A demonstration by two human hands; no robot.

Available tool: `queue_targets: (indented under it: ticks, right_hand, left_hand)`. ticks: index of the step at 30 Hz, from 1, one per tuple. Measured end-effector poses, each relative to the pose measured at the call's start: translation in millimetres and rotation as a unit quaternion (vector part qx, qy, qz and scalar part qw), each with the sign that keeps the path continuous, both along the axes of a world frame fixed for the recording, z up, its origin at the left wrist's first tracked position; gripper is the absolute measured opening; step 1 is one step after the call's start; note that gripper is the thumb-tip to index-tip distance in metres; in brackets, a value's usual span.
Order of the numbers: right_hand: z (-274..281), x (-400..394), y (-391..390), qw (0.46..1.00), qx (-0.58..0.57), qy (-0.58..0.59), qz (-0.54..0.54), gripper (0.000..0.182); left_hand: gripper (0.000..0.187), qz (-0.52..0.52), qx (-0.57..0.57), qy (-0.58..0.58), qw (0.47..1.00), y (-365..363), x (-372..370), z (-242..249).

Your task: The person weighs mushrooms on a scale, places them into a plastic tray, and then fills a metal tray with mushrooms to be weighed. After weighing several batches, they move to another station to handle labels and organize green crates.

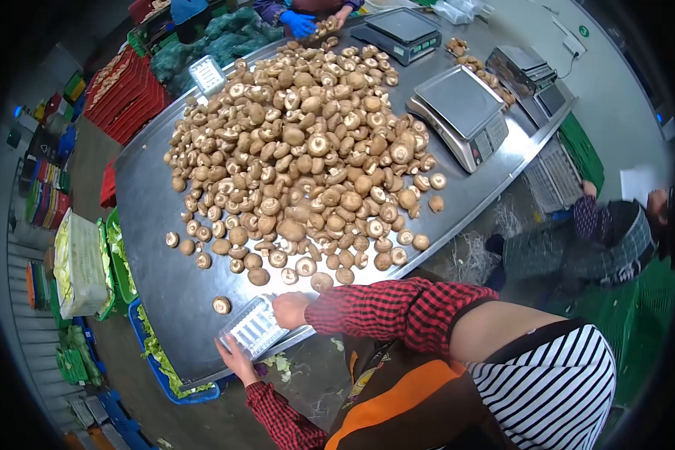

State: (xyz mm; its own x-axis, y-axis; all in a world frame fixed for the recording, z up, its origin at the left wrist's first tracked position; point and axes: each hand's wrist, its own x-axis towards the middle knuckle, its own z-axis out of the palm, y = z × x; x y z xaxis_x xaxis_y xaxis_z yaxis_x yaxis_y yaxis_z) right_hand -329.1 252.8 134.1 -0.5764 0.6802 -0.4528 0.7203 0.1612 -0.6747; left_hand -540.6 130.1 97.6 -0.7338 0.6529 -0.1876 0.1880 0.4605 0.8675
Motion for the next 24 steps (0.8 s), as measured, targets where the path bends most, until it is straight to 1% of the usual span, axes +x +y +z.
queue_targets:
  ticks: [1, 3, 7, 9, 10, 11, 12, 13, 14, 15, 16, 17, 18, 19, 20, 21, 22, 23, 24]
  right_hand:
    - [-2, 0, 0, 1.000, 0.001, 0.006, 0.007, 0.021]
    - [5, 3, -1, 1.000, -0.008, 0.005, 0.022, 0.020]
    - [17, 11, 1, 0.999, -0.020, 0.006, 0.041, 0.022]
    - [13, 15, 4, 0.998, -0.014, 0.013, 0.067, 0.021]
    - [11, 15, 4, 0.998, -0.011, 0.010, 0.058, 0.021]
    - [4, 13, 0, 0.993, 0.039, 0.108, 0.003, 0.020]
    - [12, 22, 2, 0.974, 0.093, 0.199, -0.053, 0.019]
    - [20, 32, 4, 0.970, 0.088, 0.210, -0.081, 0.019]
    - [43, 45, 6, 0.966, 0.082, 0.220, -0.105, 0.019]
    - [43, 52, 9, 0.955, 0.119, 0.240, -0.129, 0.021]
    - [40, 62, 11, 0.956, 0.118, 0.232, -0.138, 0.021]
    - [36, 75, 17, 0.929, 0.060, 0.298, -0.209, 0.021]
    - [45, 91, 25, 0.890, 0.003, 0.363, -0.276, 0.022]
    - [55, 109, 24, 0.831, -0.099, 0.396, -0.378, 0.027]
    - [19, 122, 25, 0.835, -0.068, 0.368, -0.404, 0.032]
    - [51, 154, 19, 0.847, -0.076, 0.264, -0.456, 0.037]
    - [41, 179, 16, 0.797, -0.040, 0.339, -0.498, 0.041]
    - [27, 213, 17, 0.789, -0.109, 0.284, -0.533, 0.037]
    - [28, 249, 20, 0.788, -0.064, 0.237, -0.564, 0.033]
  left_hand:
    - [0.062, -0.003, -0.002, 0.002, 1.000, -1, -3, -4]
    - [0.060, -0.002, 0.022, -0.037, 0.999, -1, -5, -2]
    - [0.057, -0.029, 0.030, -0.021, 0.999, 1, 4, 7]
    - [0.049, -0.006, 0.027, 0.047, 0.999, 0, 16, 23]
    - [0.049, -0.016, 0.030, 0.044, 0.998, 2, 19, 30]
    - [0.044, -0.022, 0.027, 0.136, 0.990, -2, 20, 35]
    - [0.039, -0.030, 0.028, 0.223, 0.974, 0, 26, 43]
    - [0.036, -0.040, 0.028, 0.282, 0.958, 3, 31, 51]
    - [0.033, -0.045, 0.029, 0.340, 0.939, 5, 40, 62]
    - [0.034, -0.029, 0.071, 0.262, 0.962, 10, 53, 67]
    - [0.030, 0.021, 0.136, 0.112, 0.984, 25, 87, 90]
    - [0.027, 0.027, 0.153, 0.025, 0.987, 33, 103, 91]
    - [0.023, 0.034, 0.169, -0.060, 0.983, 41, 121, 94]
    - [0.018, 0.019, 0.139, -0.057, 0.988, 48, 146, 95]
    - [0.018, 0.003, 0.142, -0.066, 0.988, 57, 169, 85]
    - [0.019, -0.023, 0.139, -0.100, 0.985, 63, 190, 72]
    - [0.021, -0.049, 0.155, -0.105, 0.981, 71, 225, 79]
    - [0.027, -0.086, 0.104, -0.157, 0.978, 75, 248, 82]
    - [0.030, -0.122, 0.125, -0.196, 0.965, 81, 272, 75]
